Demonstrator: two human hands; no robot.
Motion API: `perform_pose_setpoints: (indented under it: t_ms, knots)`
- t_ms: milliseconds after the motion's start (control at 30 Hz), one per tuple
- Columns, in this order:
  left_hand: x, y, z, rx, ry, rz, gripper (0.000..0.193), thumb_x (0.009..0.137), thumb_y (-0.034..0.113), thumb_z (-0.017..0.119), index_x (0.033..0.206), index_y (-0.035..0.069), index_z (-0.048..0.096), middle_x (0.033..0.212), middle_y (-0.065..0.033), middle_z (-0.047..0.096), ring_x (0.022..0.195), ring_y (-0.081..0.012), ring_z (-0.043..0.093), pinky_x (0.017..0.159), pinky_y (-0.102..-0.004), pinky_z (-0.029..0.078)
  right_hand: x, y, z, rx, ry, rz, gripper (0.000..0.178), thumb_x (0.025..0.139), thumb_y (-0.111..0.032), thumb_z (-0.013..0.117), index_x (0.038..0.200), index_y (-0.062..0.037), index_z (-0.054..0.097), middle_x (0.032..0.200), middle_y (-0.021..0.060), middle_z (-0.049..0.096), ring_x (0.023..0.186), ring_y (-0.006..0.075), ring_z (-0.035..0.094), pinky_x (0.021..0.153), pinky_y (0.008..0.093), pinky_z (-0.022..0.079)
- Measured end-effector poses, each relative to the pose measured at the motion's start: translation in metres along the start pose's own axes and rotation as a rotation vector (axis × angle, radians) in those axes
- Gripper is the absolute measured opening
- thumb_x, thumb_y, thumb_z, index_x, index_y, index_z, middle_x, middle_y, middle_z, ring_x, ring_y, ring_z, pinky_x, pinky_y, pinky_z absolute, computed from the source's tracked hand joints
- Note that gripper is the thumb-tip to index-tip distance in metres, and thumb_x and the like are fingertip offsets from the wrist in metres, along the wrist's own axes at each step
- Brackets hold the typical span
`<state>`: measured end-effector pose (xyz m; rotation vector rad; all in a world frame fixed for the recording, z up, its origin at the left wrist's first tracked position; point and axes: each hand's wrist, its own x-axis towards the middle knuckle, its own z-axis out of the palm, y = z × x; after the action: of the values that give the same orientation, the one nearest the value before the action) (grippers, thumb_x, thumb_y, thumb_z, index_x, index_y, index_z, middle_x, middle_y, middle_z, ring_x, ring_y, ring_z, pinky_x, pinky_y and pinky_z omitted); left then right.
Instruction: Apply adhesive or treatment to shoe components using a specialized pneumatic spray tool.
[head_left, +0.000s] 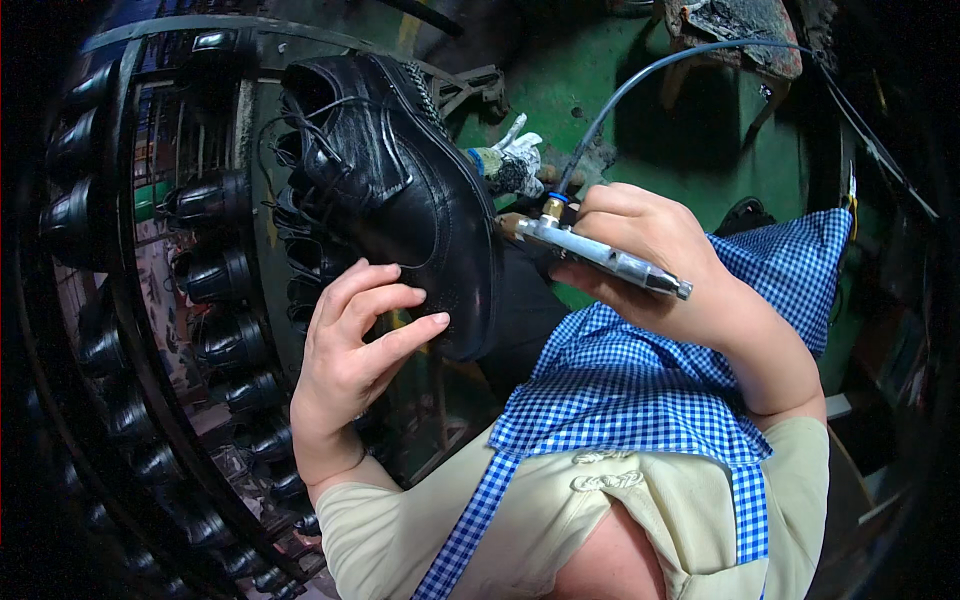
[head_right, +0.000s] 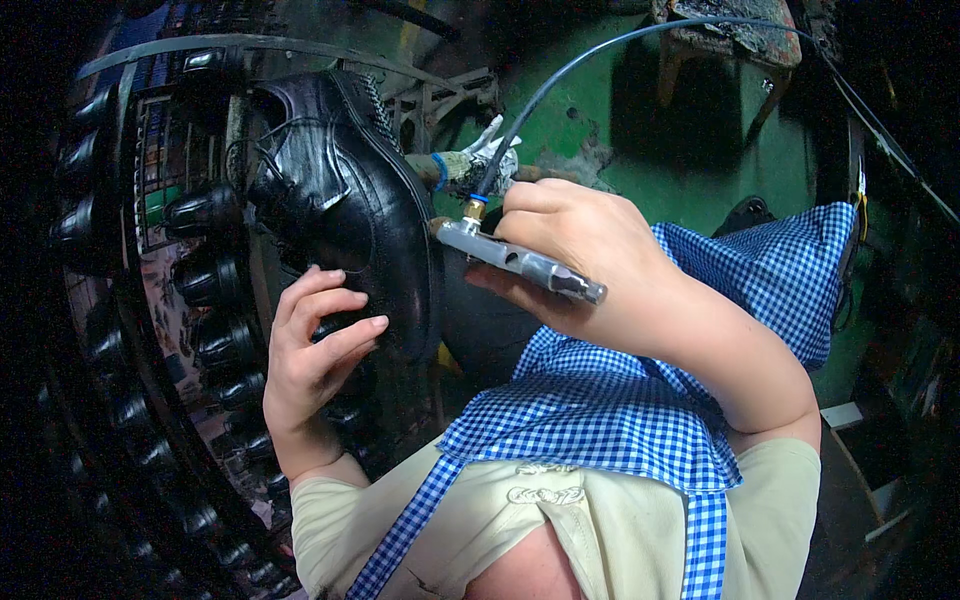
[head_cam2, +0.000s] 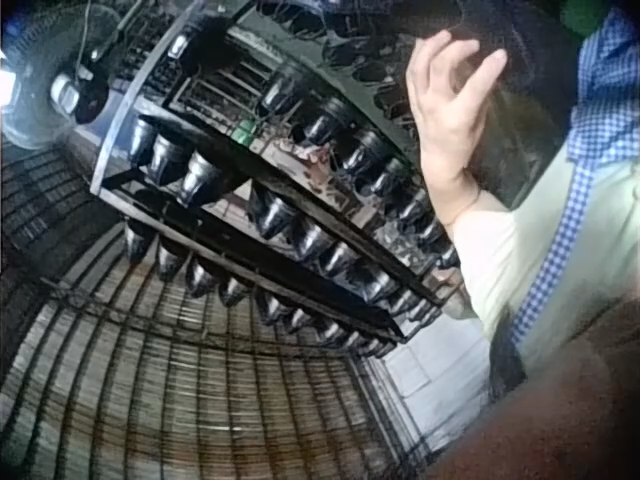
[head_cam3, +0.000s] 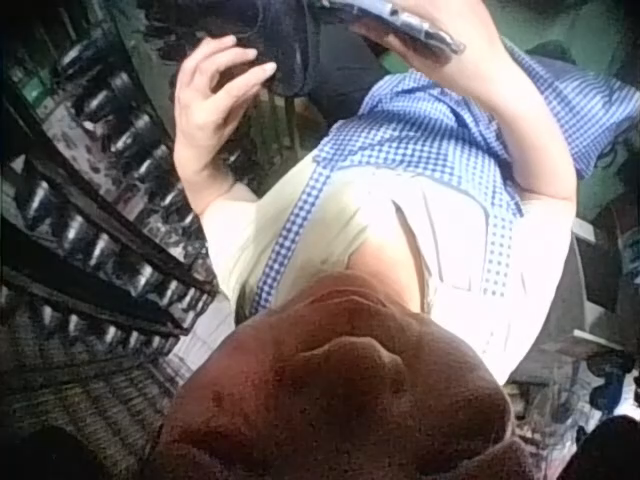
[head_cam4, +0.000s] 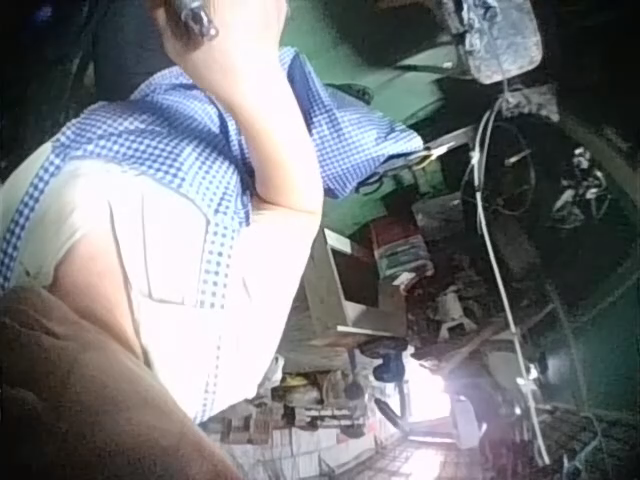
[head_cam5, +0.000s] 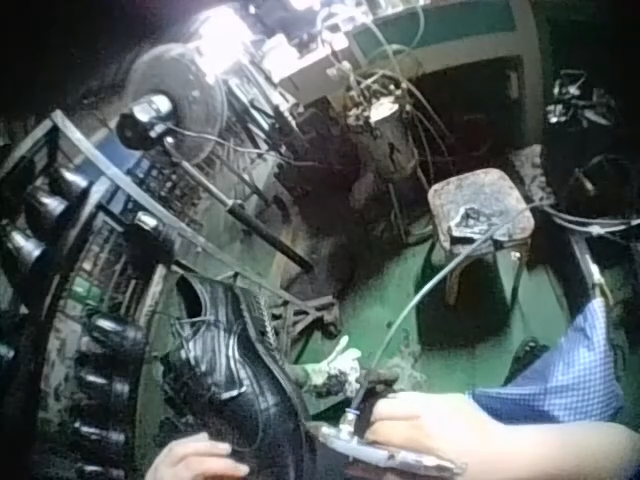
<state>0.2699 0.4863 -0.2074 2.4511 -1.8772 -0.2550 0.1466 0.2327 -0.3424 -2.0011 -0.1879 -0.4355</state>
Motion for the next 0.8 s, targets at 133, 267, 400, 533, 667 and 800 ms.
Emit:
perform_pose_setpoints:
  t_ms: [133, 267, 400, 533, 667, 800]
  knots:
    - [0.017, 0.003, -0.005, 0.034, -0.038, 0.048, 0.032, 0.076, 0.016, 0.078, 0.107, 0.021, 0.074, 0.121, -0.0027, 0.065, 0.123, -0.0285, 0.058, 0.105, -0.0523, 0.046, -0.013, -0.006, -0.007, 0.046, -0.008, 0.026, 0.022, 0.077, -0.020, 0.080, 0.079, -0.0070, 0.062, 0.082, 0.0080, 0.057, 0.075, 0.0276, 0.060, 0.060, 0.0391, 0.050]
    - [0.036, 0.001, -0.008, 0.024, -0.083, 0.083, 0.040, 0.074, 0.020, 0.079, 0.113, 0.022, 0.072, 0.130, -0.0042, 0.064, 0.129, -0.0307, 0.055, 0.108, -0.0536, 0.043, -0.024, -0.010, -0.014, 0.054, -0.026, 0.024, 0.028, 0.069, -0.014, 0.084, 0.084, -0.0034, 0.062, 0.080, 0.0098, 0.056, 0.072, 0.0275, 0.057, 0.060, 0.0372, 0.046]
    - [0.056, -0.002, -0.009, 0.045, -0.091, 0.141, 0.053, 0.071, 0.027, 0.080, 0.122, 0.020, 0.067, 0.134, -0.0065, 0.061, 0.131, -0.0327, 0.054, 0.109, -0.0538, 0.041, -0.035, -0.012, -0.019, 0.030, 0.009, 0.028, 0.024, 0.074, -0.021, 0.082, 0.081, -0.0083, 0.063, 0.083, 0.0069, 0.057, 0.073, 0.0258, 0.058, 0.058, 0.0357, 0.048]
    - [0.074, -0.001, -0.010, 0.063, -0.117, 0.181, 0.057, 0.073, 0.031, 0.079, 0.126, 0.017, 0.064, 0.135, -0.0078, 0.060, 0.132, -0.0326, 0.053, 0.112, -0.0528, 0.038, -0.041, -0.015, -0.027, -0.018, 0.044, 0.024, 0.025, 0.071, -0.020, 0.083, 0.082, -0.0080, 0.063, 0.083, 0.0064, 0.056, 0.072, 0.0240, 0.057, 0.057, 0.0333, 0.047]
    - [0.087, -0.001, -0.007, 0.067, -0.113, 0.170, 0.057, 0.078, 0.035, 0.076, 0.129, 0.015, 0.063, 0.137, -0.0097, 0.058, 0.132, -0.0327, 0.052, 0.113, -0.0531, 0.036, -0.046, -0.014, -0.031, -0.054, 0.076, 0.025, 0.026, 0.071, -0.020, 0.083, 0.083, -0.0080, 0.063, 0.083, 0.0058, 0.057, 0.070, 0.0228, 0.057, 0.056, 0.0320, 0.047]
    - [0.095, 0.000, -0.006, 0.099, -0.076, 0.161, 0.058, 0.079, 0.036, 0.076, 0.131, 0.014, 0.062, 0.137, -0.0107, 0.057, 0.130, -0.0335, 0.053, 0.112, -0.0536, 0.036, -0.047, -0.015, -0.035, -0.092, 0.158, 0.007, 0.027, 0.069, -0.019, 0.084, 0.083, -0.0083, 0.064, 0.083, 0.0055, 0.058, 0.068, 0.0218, 0.057, 0.055, 0.0308, 0.047]
